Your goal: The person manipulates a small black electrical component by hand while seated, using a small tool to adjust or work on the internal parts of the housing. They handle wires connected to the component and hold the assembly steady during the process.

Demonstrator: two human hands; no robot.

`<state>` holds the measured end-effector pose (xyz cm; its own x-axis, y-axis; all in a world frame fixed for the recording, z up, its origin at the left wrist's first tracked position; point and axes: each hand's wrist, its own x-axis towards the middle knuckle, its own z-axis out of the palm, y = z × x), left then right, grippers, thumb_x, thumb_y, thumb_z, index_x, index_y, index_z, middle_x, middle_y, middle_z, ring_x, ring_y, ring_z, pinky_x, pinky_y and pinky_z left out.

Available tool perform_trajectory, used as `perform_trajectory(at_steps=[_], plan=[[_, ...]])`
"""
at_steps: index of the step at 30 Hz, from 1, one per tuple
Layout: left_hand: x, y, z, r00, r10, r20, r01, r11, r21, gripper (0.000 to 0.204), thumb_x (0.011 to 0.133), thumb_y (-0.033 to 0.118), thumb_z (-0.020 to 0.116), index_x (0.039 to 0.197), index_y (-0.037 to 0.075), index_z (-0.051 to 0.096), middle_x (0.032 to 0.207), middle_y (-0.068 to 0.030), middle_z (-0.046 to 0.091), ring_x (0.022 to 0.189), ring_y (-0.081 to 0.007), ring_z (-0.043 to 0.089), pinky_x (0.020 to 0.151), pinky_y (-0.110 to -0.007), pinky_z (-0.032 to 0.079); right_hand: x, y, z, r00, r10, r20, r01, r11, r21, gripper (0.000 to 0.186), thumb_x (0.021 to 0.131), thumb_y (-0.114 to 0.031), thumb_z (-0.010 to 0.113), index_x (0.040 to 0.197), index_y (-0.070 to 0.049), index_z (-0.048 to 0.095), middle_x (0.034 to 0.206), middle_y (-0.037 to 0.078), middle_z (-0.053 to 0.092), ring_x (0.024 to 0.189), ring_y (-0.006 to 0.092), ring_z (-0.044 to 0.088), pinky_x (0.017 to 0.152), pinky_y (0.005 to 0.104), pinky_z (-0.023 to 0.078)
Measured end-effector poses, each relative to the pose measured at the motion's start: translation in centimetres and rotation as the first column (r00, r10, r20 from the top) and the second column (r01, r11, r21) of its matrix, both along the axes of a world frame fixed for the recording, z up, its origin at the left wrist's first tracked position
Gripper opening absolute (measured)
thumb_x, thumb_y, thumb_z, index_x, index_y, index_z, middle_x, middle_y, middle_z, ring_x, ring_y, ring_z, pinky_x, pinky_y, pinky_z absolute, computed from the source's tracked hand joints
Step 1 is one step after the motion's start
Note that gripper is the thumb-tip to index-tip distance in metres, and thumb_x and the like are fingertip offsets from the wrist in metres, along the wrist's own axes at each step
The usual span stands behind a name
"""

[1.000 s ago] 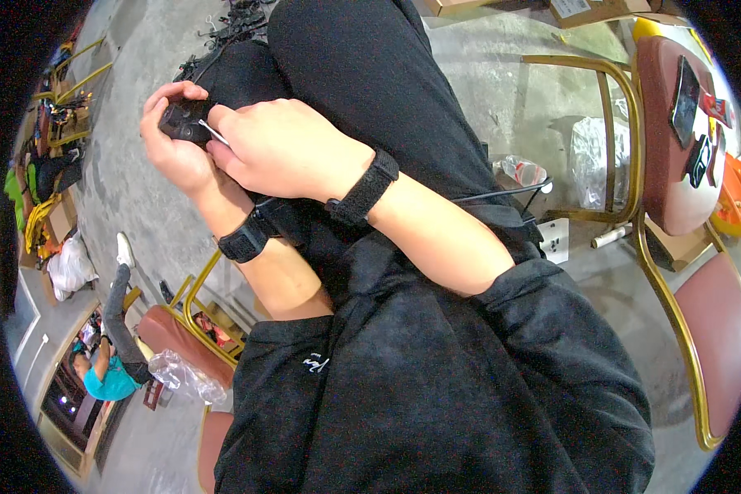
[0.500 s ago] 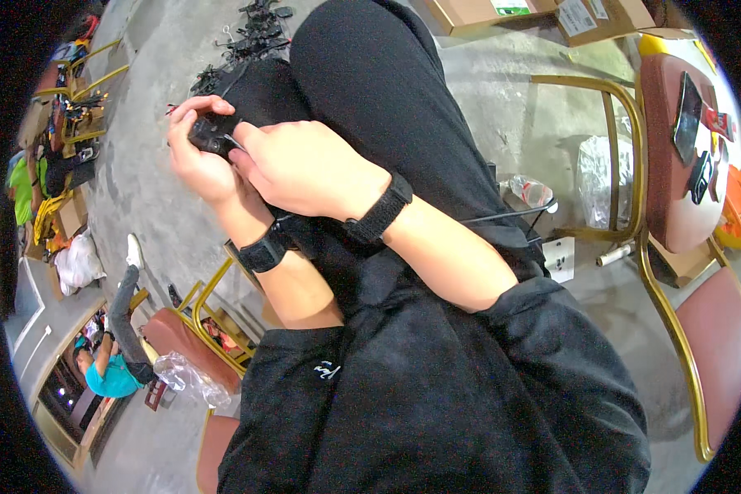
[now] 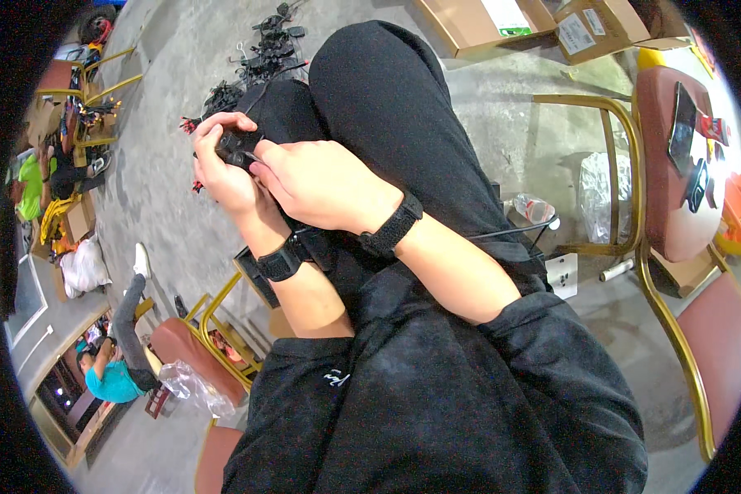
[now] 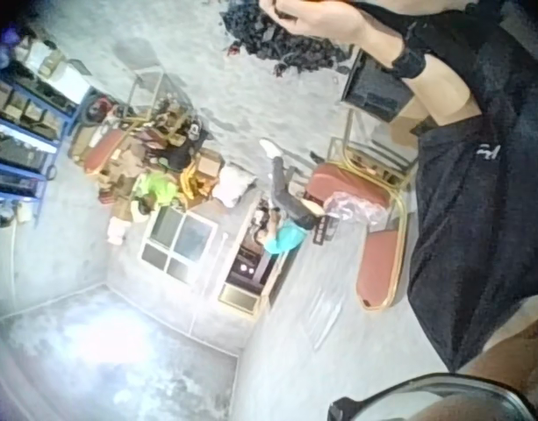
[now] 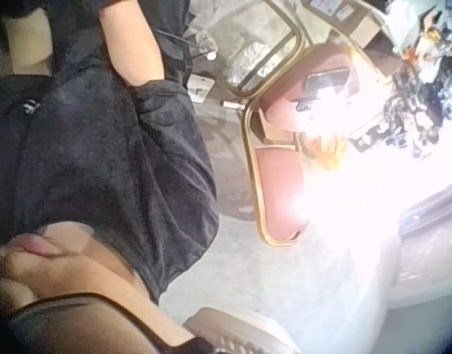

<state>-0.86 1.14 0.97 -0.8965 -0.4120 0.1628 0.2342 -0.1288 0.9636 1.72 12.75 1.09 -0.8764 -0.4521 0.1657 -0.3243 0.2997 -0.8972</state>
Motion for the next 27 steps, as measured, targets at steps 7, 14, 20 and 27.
perform_trajectory(at_steps=[7,14,20,27], plan=[[0.0,-0.2,-0.3,0.999,-0.005,-0.036,0.005,1.000,0.015,0.017,0.080,0.008,0.044,0.076,-0.003,0.056,0.070,-0.0111,0.057,0.065,-0.0168,0.055,0.066,-0.027,0.044,0.1,-0.4,-1.0,0.999,-0.006,-0.052,0.005,1.000,-0.021,0.023,0.090,-0.021,0.045,0.083,-0.001,0.052,0.072,0.020,0.060,0.069,0.0363,0.060,0.062,0.0443,0.048],[1.0,-1.4,-0.6,0.971,-0.153,-0.183,0.162,0.986,0.034,0.019,0.073,0.005,0.039,0.076,-0.006,0.054,0.070,-0.0150,0.058,0.063,-0.0213,0.057,0.065,-0.031,0.049,0.6,-1.0,-0.2,1.000,0.007,0.000,-0.007,1.000,0.023,0.025,0.091,-0.022,0.045,0.081,-0.001,0.054,0.073,0.020,0.060,0.070,0.0371,0.060,0.064,0.0455,0.047],[1.9,-1.5,0.4,0.957,-0.205,-0.207,0.224,0.972,0.075,0.020,0.073,0.005,0.038,0.078,-0.007,0.053,0.066,-0.0181,0.059,0.060,-0.0246,0.059,0.062,-0.033,0.051,1.6,-1.1,0.9,0.999,0.010,0.036,-0.010,1.000,0.009,0.025,0.090,-0.021,0.045,0.079,-0.001,0.055,0.075,0.020,0.061,0.072,0.0368,0.060,0.066,0.0453,0.048],[2.8,-0.3,1.7,0.953,-0.226,-0.204,0.248,0.965,0.090,0.015,0.078,0.005,0.044,0.079,-0.004,0.056,0.059,-0.0132,0.057,0.053,-0.0189,0.056,0.053,-0.027,0.046,2.3,-0.6,1.8,0.977,-0.024,0.212,0.051,0.991,-0.123,0.026,0.090,-0.022,0.047,0.087,0.002,0.058,0.078,0.022,0.061,0.075,0.0381,0.060,0.067,0.0420,0.048]])
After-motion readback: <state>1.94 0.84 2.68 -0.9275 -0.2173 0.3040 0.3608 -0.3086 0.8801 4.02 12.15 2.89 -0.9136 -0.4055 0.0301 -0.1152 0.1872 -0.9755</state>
